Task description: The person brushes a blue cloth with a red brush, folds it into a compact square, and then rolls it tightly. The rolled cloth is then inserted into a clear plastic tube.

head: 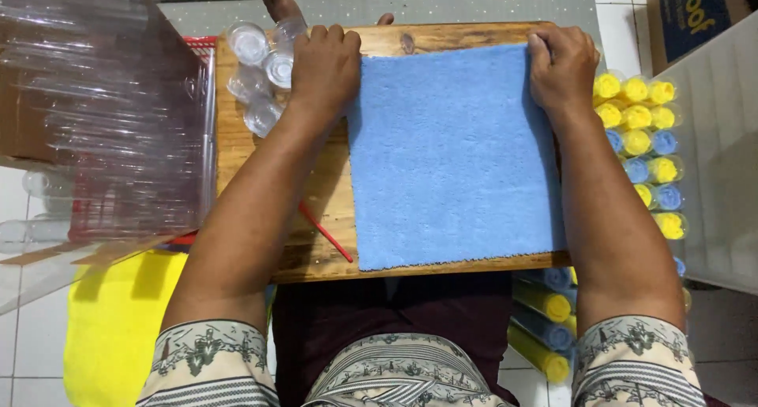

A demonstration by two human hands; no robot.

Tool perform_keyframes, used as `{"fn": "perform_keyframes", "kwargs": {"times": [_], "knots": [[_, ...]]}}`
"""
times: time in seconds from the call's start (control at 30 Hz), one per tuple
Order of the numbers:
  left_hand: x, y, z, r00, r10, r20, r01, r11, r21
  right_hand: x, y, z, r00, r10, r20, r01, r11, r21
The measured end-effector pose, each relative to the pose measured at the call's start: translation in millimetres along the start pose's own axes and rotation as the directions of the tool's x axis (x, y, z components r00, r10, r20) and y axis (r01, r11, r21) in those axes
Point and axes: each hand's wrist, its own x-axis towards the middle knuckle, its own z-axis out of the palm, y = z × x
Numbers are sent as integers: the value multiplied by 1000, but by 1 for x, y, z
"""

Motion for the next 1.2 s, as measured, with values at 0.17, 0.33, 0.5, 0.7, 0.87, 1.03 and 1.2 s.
{"fn": "perform_keyframes", "kwargs": {"times": [0.17,0.33,0.5,0.7,0.87,1.03,1.2], "knots": [[-13,35,-67,998,-12,60,16,997,-70,-14,-52,-26,993,116,20,-117,991,63],[-93,42,-138,934,0,357,61,986,-158,-91,-128,-94,977,-60,206,84,991,-108],[-147,37,-180,905,9,426,48,991,-124,-154,-139,-125,865,291,409,-245,956,-161],[-168,36,-171,882,-1,472,88,983,-163,-168,-132,-114,745,472,472,-401,882,-249],[-178,29,-175,879,33,475,84,971,-223,-185,-126,-108,935,312,170,-281,943,-180],[-185,22,-181,886,75,458,79,948,-309,-190,-126,-107,974,167,-152,-181,980,-84],[-188,18,-181,915,163,370,-28,939,-343,-199,-155,-107,948,36,-318,-59,996,-62]]}}
